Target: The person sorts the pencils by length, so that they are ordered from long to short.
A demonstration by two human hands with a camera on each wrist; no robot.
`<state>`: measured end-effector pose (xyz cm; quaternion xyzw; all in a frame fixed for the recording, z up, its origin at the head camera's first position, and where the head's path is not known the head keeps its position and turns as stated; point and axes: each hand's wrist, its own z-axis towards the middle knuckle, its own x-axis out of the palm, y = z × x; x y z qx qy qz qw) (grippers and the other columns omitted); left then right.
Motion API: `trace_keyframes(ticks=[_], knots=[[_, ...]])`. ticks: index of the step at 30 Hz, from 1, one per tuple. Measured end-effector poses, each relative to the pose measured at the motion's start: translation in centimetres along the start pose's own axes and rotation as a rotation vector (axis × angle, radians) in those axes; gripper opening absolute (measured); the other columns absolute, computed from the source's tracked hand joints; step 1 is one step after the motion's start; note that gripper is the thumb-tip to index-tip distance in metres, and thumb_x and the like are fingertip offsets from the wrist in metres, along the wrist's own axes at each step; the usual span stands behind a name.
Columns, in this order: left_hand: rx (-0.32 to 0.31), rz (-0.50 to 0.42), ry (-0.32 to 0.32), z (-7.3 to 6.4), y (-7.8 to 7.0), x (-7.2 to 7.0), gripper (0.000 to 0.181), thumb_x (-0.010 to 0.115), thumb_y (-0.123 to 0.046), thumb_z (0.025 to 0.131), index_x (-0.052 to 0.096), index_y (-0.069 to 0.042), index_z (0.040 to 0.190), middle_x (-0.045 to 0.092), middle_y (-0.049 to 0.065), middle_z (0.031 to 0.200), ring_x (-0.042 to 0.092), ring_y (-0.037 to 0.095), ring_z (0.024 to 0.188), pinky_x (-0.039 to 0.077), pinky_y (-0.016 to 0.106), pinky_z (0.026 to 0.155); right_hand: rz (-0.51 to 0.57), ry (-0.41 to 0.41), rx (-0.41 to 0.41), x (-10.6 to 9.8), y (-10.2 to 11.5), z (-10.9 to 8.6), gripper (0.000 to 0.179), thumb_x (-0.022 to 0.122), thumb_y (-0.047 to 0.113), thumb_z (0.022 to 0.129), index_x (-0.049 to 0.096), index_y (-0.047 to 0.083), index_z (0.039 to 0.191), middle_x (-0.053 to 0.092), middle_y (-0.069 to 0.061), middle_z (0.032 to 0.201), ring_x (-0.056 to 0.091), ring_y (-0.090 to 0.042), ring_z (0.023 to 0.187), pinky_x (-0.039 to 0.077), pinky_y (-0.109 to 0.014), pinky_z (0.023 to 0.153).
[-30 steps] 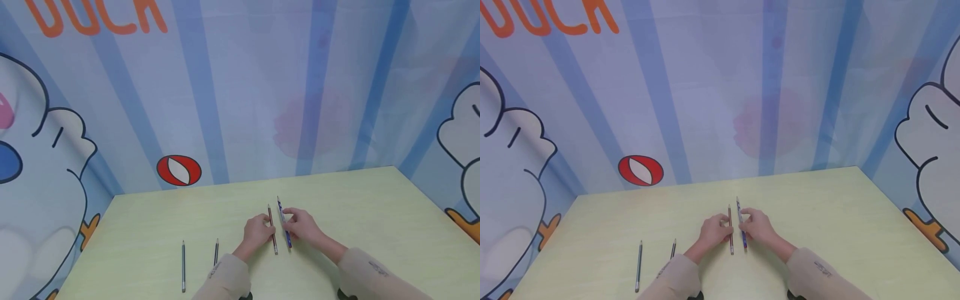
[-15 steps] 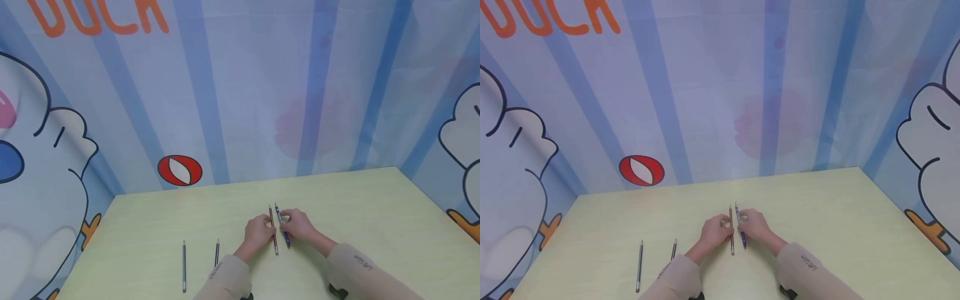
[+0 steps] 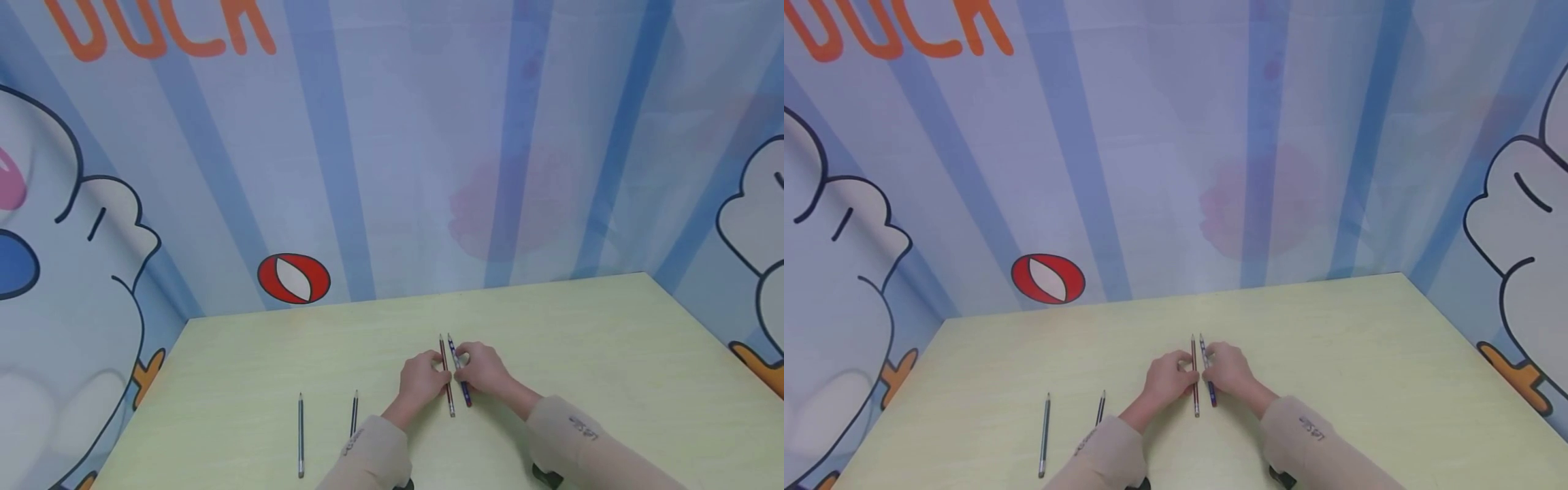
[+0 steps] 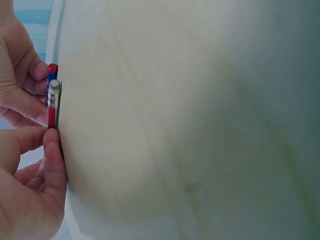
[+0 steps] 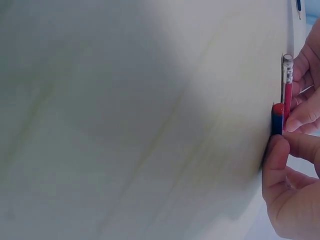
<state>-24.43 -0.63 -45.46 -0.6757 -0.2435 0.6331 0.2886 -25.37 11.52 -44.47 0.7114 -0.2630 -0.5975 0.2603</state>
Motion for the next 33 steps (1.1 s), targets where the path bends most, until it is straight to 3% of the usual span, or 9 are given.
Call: trace_keyframes(ticks=[13,33], knots=[[-0.007,-0.010,-0.003,0.0,0.0,0.1,0.031,0.065,-0.016,0.077,0.059,-0.005,0.106,0.058,-0.003,0.053,0.049,0.005,0.042,0.033,0.017,0.044,0.083,0.039,-0.020,0.3,-0.1,-0.7,0.040,0.065,0.001,0.073,0.053,-0.006,0.110,0.058,-0.007,0.060,0.053,-0.012,0.043,0.046,-0.023,0.043],[0.002,0.003,-0.023,0.0,0.0,0.1,0.030,0.066,-0.017,0.075,0.061,-0.006,0.103,0.061,-0.002,0.063,0.048,0.006,0.047,0.034,0.018,0.047,0.091,0.057,-0.004,0.1,0.1,-1.0,0.042,0.064,0.001,0.074,0.051,-0.007,0.113,0.058,-0.008,0.057,0.052,-0.012,0.042,0.046,-0.024,0.043]])
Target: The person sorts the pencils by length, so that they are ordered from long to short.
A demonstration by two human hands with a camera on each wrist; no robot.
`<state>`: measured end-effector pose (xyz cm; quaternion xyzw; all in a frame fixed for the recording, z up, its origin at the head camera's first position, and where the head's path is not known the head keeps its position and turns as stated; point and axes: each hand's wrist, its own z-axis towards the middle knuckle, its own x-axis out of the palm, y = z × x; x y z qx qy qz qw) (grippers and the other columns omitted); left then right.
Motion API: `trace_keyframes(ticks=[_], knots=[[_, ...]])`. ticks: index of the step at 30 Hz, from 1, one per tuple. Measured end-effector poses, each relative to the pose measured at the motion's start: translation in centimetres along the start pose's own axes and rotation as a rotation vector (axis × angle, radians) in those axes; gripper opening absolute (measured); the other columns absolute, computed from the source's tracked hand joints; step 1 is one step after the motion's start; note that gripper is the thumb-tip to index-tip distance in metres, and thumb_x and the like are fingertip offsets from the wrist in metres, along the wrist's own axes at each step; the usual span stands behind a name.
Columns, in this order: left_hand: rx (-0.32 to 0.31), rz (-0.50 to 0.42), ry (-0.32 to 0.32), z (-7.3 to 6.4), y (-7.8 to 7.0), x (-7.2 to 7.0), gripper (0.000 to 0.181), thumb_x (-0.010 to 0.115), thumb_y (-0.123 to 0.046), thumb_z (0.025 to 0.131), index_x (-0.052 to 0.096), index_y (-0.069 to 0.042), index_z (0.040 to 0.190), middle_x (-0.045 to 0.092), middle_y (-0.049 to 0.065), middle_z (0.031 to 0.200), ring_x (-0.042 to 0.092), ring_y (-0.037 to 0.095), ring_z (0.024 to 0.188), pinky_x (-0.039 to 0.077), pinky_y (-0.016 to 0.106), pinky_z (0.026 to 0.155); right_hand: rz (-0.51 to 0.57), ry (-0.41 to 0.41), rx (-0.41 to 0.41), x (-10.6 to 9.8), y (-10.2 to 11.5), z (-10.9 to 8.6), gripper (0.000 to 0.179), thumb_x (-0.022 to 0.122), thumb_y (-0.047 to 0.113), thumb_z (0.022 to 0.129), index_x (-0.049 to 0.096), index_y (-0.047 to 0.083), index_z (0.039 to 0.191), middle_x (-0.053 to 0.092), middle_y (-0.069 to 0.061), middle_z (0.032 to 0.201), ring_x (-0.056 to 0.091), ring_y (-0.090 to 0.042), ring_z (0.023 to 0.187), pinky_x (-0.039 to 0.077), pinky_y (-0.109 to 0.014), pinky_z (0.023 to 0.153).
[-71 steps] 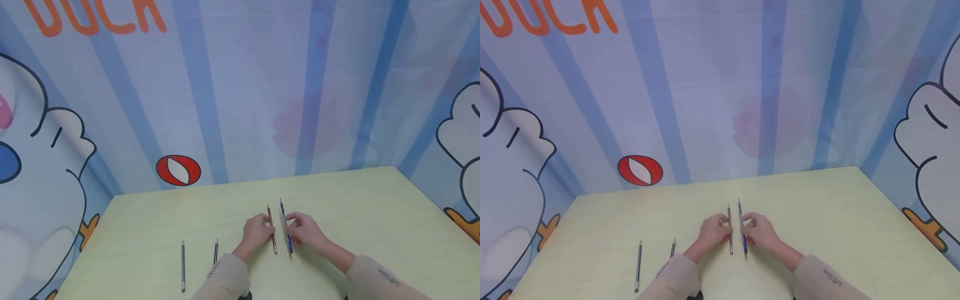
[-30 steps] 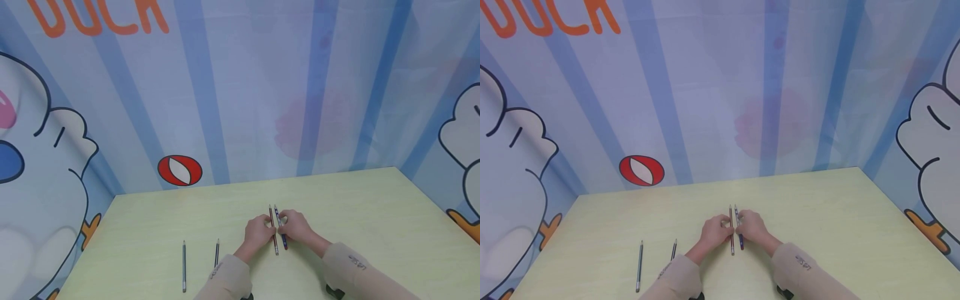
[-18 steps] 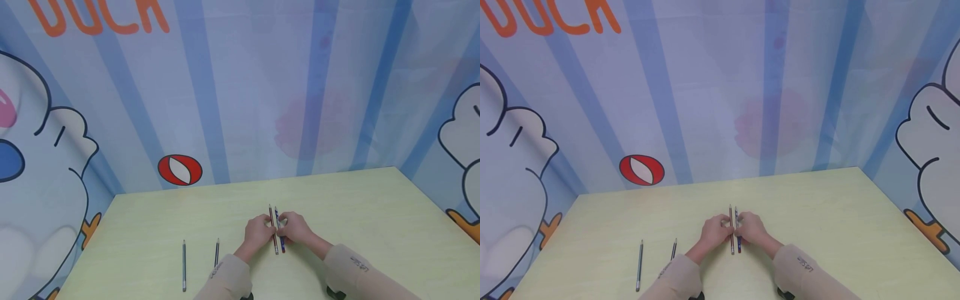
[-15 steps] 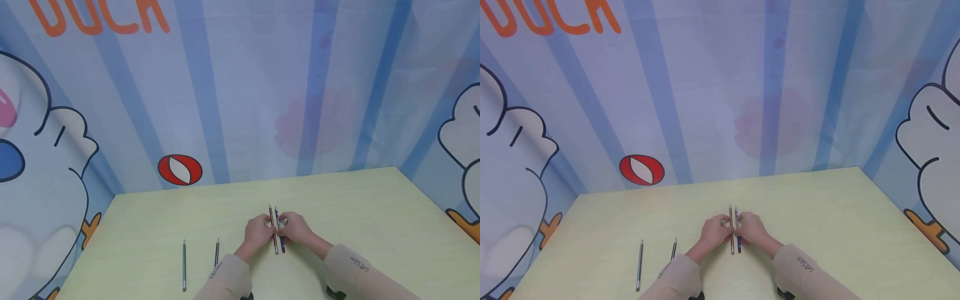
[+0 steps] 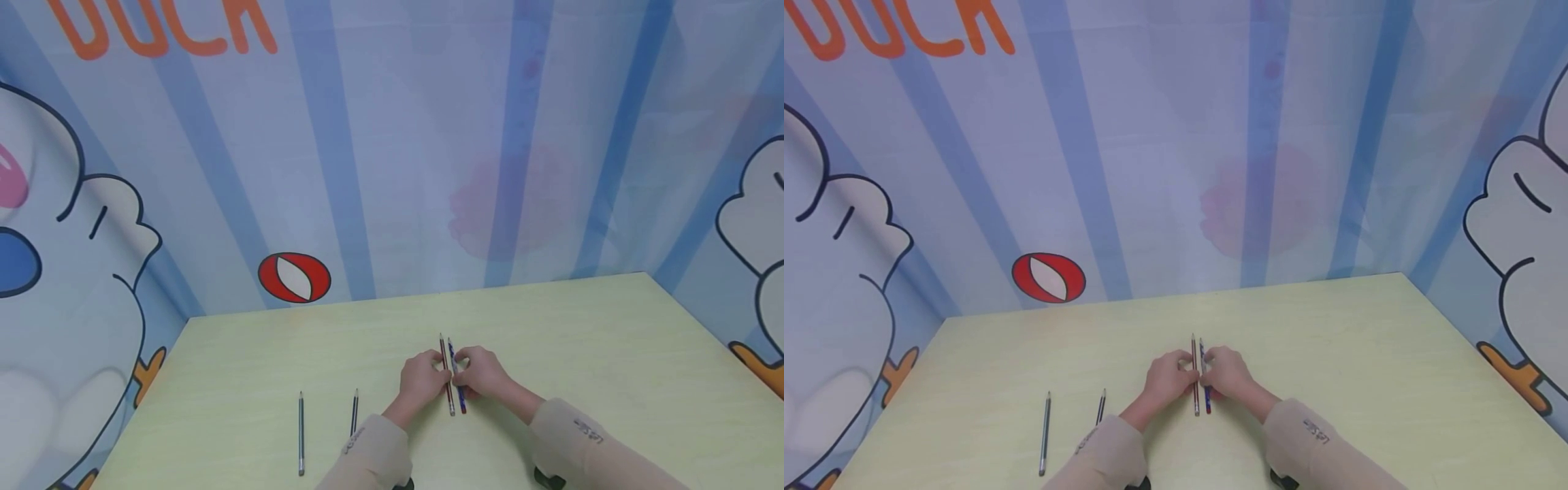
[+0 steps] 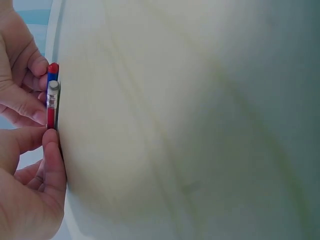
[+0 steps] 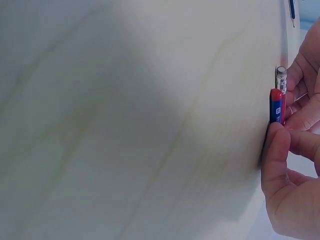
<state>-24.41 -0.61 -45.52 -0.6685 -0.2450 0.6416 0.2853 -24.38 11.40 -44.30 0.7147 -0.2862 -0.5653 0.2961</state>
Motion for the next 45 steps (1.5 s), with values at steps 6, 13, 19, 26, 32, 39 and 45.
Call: trace_keyframes(ticks=[6,13,19,26,32,39,45], knots=[[0.005,-0.012,-0.002,-0.2,-0.1,-0.1,0.030,0.066,-0.016,0.075,0.061,-0.005,0.102,0.061,0.000,0.066,0.048,0.006,0.049,0.035,0.018,0.047,-0.005,0.004,0.006,0.0,0.0,0.1,0.043,0.065,0.003,0.074,0.052,-0.006,0.114,0.058,-0.007,0.055,0.052,-0.013,0.041,0.046,-0.024,0.043],[0.006,-0.018,0.000,-0.1,0.0,-0.1,0.030,0.066,-0.016,0.075,0.061,-0.004,0.102,0.061,-0.001,0.064,0.048,0.007,0.049,0.034,0.018,0.047,-0.004,0.004,0.004,-0.1,-0.1,0.0,0.043,0.065,0.003,0.074,0.051,-0.007,0.114,0.058,-0.007,0.057,0.053,-0.013,0.042,0.046,-0.024,0.044],[0.002,-0.019,0.003,-0.1,0.0,-0.1,0.031,0.066,-0.017,0.075,0.061,-0.004,0.103,0.060,-0.002,0.062,0.047,0.007,0.050,0.034,0.019,0.047,-0.003,0.009,0.016,-0.2,0.0,-0.3,0.043,0.065,0.004,0.075,0.051,-0.007,0.114,0.058,-0.007,0.058,0.053,-0.013,0.042,0.046,-0.024,0.043],[0.007,0.002,0.009,-0.4,0.0,-0.5,0.032,0.065,-0.017,0.075,0.060,-0.004,0.105,0.058,-0.002,0.059,0.046,0.007,0.049,0.034,0.019,0.047,-0.007,0.004,0.001,-0.6,0.1,-0.9,0.042,0.065,0.004,0.074,0.052,-0.006,0.113,0.058,-0.007,0.061,0.053,-0.013,0.042,0.046,-0.024,0.043],[-0.007,-0.008,0.031,-0.7,0.4,-1.1,0.036,0.064,-0.018,0.076,0.058,-0.004,0.108,0.056,-0.002,0.053,0.047,0.008,0.045,0.036,0.020,0.049,-0.002,0.013,-0.028,-1.0,0.4,-2.0,0.036,0.064,0.003,0.074,0.056,-0.003,0.108,0.057,-0.006,0.058,0.050,-0.014,0.042,0.042,-0.025,0.043],[0.051,-0.007,0.064,-1.8,1.2,-2.1,0.033,0.065,-0.017,0.074,0.060,-0.004,0.104,0.059,-0.003,0.058,0.050,0.006,0.050,0.039,0.020,0.053,0.059,0.048,-0.018,-0.8,0.8,-3.2,0.032,0.063,0.003,0.075,0.057,0.000,0.106,0.057,-0.006,0.064,0.051,-0.015,0.047,0.043,-0.025,0.045],[0.065,-0.050,0.129,-3.0,2.0,-3.5,0.032,0.063,-0.015,0.075,0.059,-0.003,0.105,0.060,-0.001,0.056,0.051,0.008,0.047,0.039,0.022,0.051,0.141,0.093,-0.056,-0.2,1.1,-4.0,0.032,0.062,0.001,0.074,0.056,-0.002,0.105,0.057,-0.007,0.066,0.051,-0.014,0.047,0.046,-0.027,0.045]])
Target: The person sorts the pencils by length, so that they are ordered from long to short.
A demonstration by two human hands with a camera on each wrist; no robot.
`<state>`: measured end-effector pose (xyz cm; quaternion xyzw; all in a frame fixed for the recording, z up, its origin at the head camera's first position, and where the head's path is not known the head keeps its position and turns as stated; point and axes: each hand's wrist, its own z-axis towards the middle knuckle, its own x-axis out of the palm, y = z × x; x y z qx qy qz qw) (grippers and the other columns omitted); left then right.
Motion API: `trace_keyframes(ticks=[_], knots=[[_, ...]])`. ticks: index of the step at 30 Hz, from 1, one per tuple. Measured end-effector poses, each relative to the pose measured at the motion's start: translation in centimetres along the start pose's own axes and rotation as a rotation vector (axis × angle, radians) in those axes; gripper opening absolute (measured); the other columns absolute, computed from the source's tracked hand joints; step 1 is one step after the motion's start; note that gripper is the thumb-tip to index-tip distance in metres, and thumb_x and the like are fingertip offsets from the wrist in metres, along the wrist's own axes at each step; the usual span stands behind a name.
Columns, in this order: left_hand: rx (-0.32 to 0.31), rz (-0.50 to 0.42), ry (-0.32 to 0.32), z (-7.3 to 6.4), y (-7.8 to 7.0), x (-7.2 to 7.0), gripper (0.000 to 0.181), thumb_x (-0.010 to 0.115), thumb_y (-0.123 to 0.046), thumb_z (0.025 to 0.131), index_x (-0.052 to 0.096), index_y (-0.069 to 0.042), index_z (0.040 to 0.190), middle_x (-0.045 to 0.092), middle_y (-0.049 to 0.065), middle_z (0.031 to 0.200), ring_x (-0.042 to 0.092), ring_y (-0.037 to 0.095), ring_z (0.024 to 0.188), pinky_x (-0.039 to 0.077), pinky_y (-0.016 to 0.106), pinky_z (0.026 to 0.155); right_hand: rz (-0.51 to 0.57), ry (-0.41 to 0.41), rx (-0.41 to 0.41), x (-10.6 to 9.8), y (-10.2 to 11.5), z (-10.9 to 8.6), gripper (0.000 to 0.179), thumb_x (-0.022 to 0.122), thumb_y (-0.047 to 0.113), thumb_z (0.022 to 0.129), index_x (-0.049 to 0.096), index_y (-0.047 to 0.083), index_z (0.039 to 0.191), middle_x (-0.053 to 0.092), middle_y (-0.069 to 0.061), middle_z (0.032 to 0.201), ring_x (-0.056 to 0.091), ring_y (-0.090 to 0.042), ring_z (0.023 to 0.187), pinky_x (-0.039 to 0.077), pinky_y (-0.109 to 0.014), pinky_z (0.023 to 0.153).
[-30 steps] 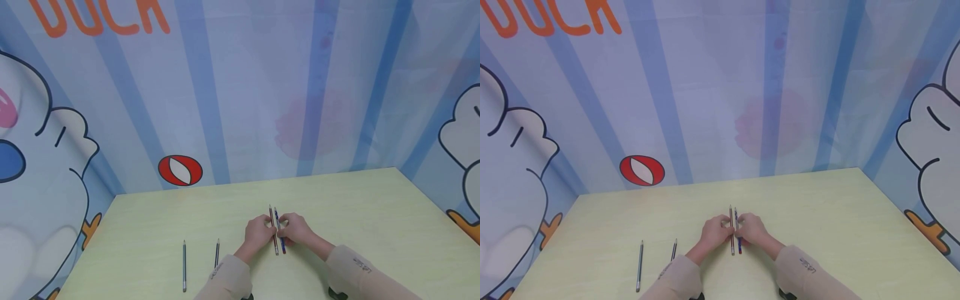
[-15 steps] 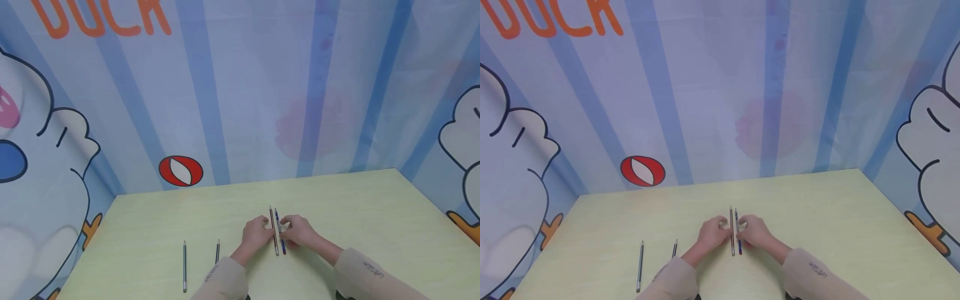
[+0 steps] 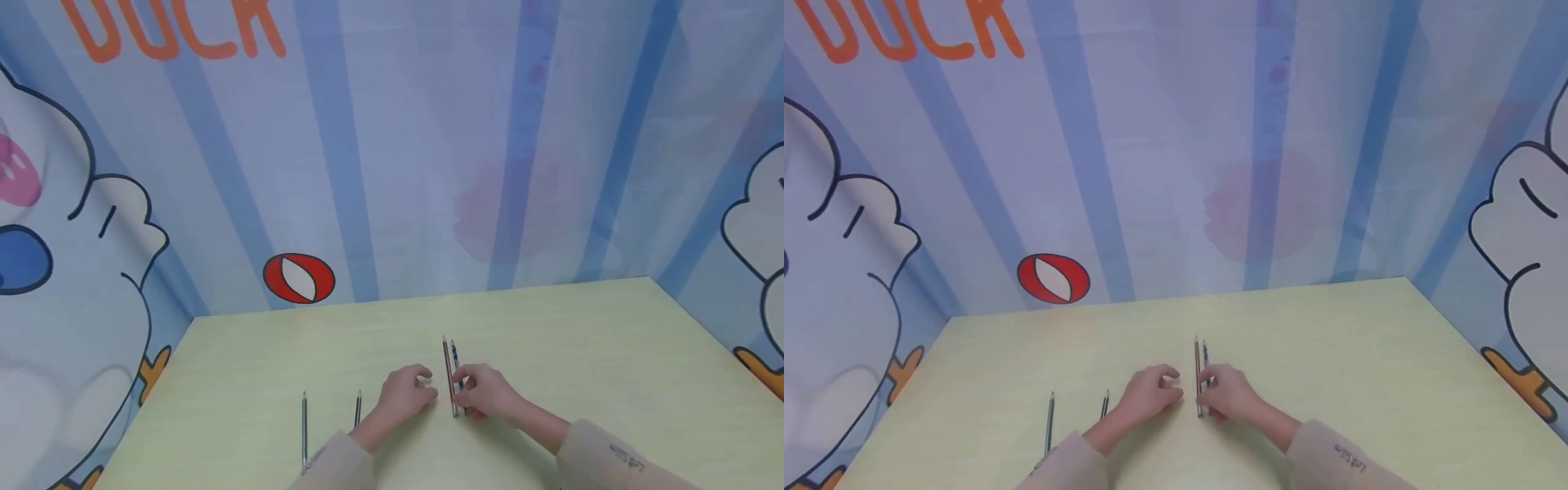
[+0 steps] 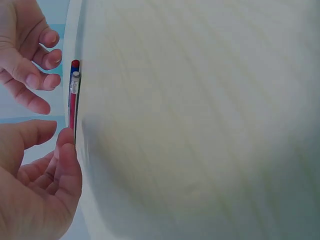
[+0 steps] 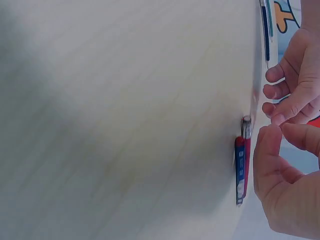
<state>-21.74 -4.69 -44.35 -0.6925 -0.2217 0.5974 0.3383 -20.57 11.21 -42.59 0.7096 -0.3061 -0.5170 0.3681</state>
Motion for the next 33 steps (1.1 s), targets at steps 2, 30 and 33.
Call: trace_keyframes(ticks=[2,30,33], knots=[[0.002,-0.014,0.018,-0.4,0.3,-0.4,0.033,0.062,-0.014,0.076,0.059,-0.003,0.106,0.060,-0.001,0.058,0.052,0.008,0.049,0.039,0.022,0.051,0.024,0.019,-0.017,0.3,0.1,-0.2,0.032,0.062,0.001,0.074,0.055,-0.002,0.105,0.056,-0.007,0.065,0.051,-0.014,0.047,0.045,-0.027,0.044],[-0.074,0.070,-0.053,-5.6,6.3,-9.3,0.035,0.061,-0.013,0.079,0.055,-0.003,0.112,0.060,-0.001,0.069,0.053,0.008,0.053,0.040,0.024,0.049,0.027,0.163,-0.138,7.6,4.3,0.7,0.039,0.068,0.012,0.073,0.053,-0.004,0.105,0.054,-0.003,0.061,0.048,-0.010,0.041,0.043,-0.023,0.039],[-0.085,0.114,-0.105,-5.9,6.9,-10.0,0.037,0.062,-0.013,0.078,0.054,-0.002,0.113,0.060,-0.002,0.068,0.051,0.007,0.051,0.039,0.023,0.048,0.012,0.162,-0.151,8.6,4.9,1.0,0.040,0.069,0.012,0.072,0.053,-0.003,0.105,0.052,-0.003,0.059,0.045,-0.010,0.039,0.040,-0.022,0.038]])
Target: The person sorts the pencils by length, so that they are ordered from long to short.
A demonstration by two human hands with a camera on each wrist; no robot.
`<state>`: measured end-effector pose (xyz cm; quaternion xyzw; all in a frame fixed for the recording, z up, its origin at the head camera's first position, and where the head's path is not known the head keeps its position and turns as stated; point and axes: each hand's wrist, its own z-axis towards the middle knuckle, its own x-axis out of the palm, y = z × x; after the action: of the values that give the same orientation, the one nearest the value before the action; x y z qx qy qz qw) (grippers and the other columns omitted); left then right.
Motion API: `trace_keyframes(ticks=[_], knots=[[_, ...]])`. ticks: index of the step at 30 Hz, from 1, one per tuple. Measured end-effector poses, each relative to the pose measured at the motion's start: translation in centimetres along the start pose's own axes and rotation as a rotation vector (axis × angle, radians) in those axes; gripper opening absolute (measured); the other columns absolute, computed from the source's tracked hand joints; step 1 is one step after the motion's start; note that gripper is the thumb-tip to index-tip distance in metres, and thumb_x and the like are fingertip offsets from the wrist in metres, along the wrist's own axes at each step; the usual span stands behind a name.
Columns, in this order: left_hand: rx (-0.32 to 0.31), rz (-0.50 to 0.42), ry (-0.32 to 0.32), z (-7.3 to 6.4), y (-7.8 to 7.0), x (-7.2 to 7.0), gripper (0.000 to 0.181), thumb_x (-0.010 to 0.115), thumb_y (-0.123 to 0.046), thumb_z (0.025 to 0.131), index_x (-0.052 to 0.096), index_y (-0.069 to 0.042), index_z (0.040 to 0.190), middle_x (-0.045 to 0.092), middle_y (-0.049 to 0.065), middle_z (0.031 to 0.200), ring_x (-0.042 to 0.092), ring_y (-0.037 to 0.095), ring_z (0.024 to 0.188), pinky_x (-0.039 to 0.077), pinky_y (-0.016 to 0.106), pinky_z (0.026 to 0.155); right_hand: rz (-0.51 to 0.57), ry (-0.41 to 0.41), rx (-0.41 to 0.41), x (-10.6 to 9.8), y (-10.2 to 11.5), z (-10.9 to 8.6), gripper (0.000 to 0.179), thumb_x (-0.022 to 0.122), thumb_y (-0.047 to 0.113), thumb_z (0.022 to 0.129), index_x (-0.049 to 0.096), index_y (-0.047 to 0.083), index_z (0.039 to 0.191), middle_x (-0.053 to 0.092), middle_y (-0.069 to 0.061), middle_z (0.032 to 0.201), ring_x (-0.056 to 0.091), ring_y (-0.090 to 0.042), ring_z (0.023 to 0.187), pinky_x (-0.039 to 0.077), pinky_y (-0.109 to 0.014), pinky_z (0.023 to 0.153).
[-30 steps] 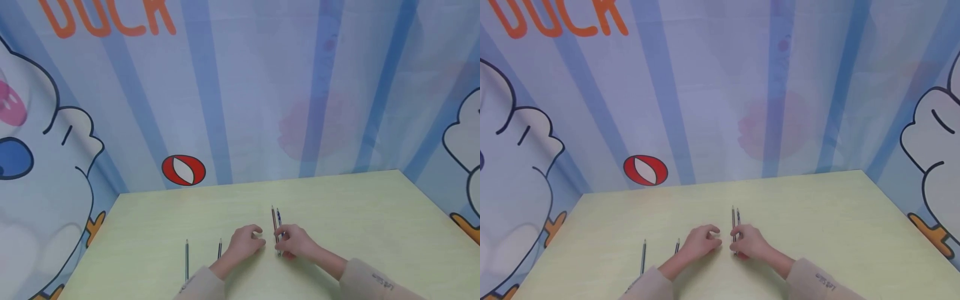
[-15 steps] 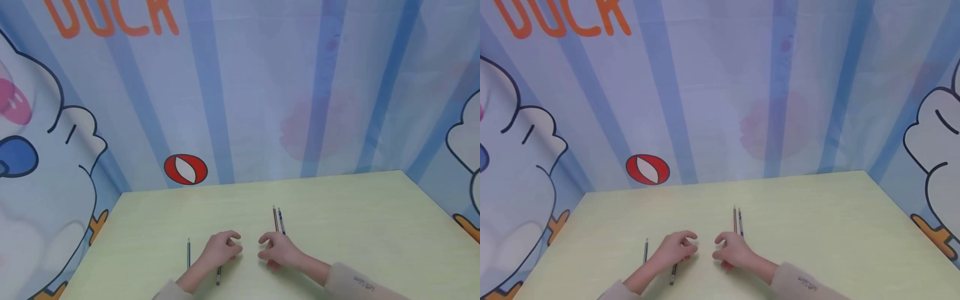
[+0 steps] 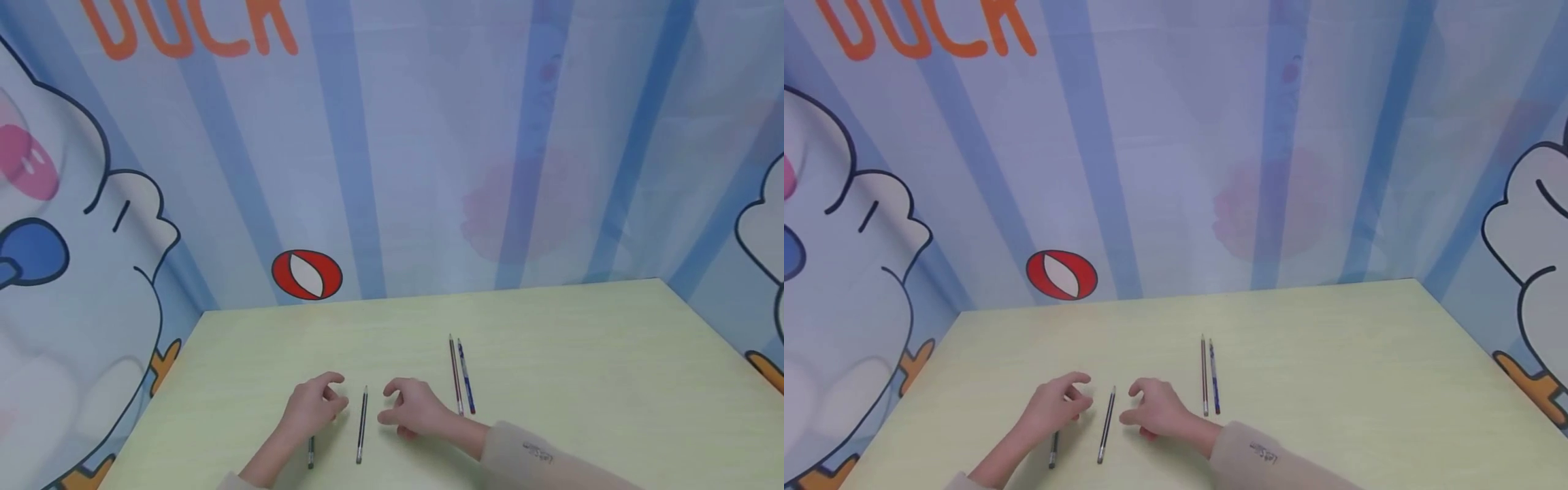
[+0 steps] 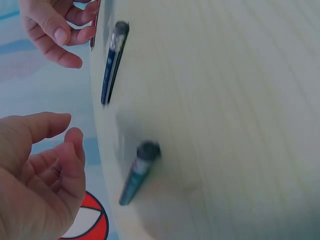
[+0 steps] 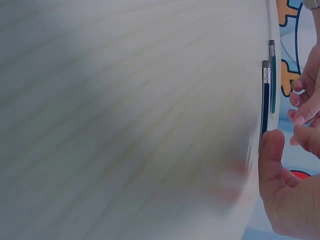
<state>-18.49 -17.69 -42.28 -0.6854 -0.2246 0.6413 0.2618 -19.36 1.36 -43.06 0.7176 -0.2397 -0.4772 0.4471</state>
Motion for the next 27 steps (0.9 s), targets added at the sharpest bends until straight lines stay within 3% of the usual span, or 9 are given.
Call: trace_keyframes(ticks=[5,12,18,22,27], knots=[[-0.048,0.054,-0.045,0.0,1.5,-0.8,0.041,0.063,-0.014,0.077,0.053,-0.003,0.115,0.057,-0.003,0.064,0.048,0.008,0.051,0.037,0.023,0.048,-0.038,-0.004,-0.007,1.3,0.3,0.8,0.042,0.070,0.013,0.072,0.052,-0.002,0.107,0.051,-0.001,0.057,0.042,-0.010,0.035,0.037,-0.021,0.038],[-0.136,0.118,-0.040,-0.1,3.2,-1.5,0.045,0.065,-0.018,0.075,0.050,-0.002,0.114,0.055,-0.001,0.064,0.045,0.010,0.053,0.034,0.023,0.049,-0.080,-0.019,0.007,2.8,0.5,1.8,0.046,0.071,0.016,0.071,0.050,0.001,0.109,0.049,0.001,0.054,0.040,-0.009,0.034,0.036,-0.021,0.037],[-0.209,0.132,0.005,-0.4,3.5,-1.7,0.053,0.067,-0.021,0.074,0.047,-0.001,0.119,0.055,0.001,0.067,0.048,0.012,0.054,0.036,0.024,0.049,-0.233,-0.076,-0.030,3.6,0.8,2.4,0.049,0.074,0.019,0.067,0.053,-0.001,0.107,0.053,-0.002,0.064,0.045,-0.009,0.048,0.037,-0.022,0.046],[-0.235,0.144,0.024,-0.4,3.5,-1.6,0.055,0.068,-0.021,0.073,0.047,-0.001,0.119,0.056,0.002,0.071,0.049,0.012,0.056,0.037,0.024,0.050,-0.342,-0.097,-0.040,4.0,1.0,2.5,0.049,0.075,0.021,0.066,0.055,0.001,0.105,0.052,0.000,0.069,0.041,-0.010,0.056,0.033,-0.021,0.049],[-0.234,0.173,0.029,-0.6,3.5,-1.5,0.053,0.069,-0.020,0.072,0.049,0.000,0.116,0.056,0.002,0.071,0.047,0.012,0.057,0.036,0.024,0.050,-0.376,-0.093,-0.029,4.1,1.1,2.5,0.049,0.074,0.019,0.066,0.055,0.001,0.107,0.046,0.003,0.062,0.037,-0.009,0.051,0.030,-0.020,0.046]])
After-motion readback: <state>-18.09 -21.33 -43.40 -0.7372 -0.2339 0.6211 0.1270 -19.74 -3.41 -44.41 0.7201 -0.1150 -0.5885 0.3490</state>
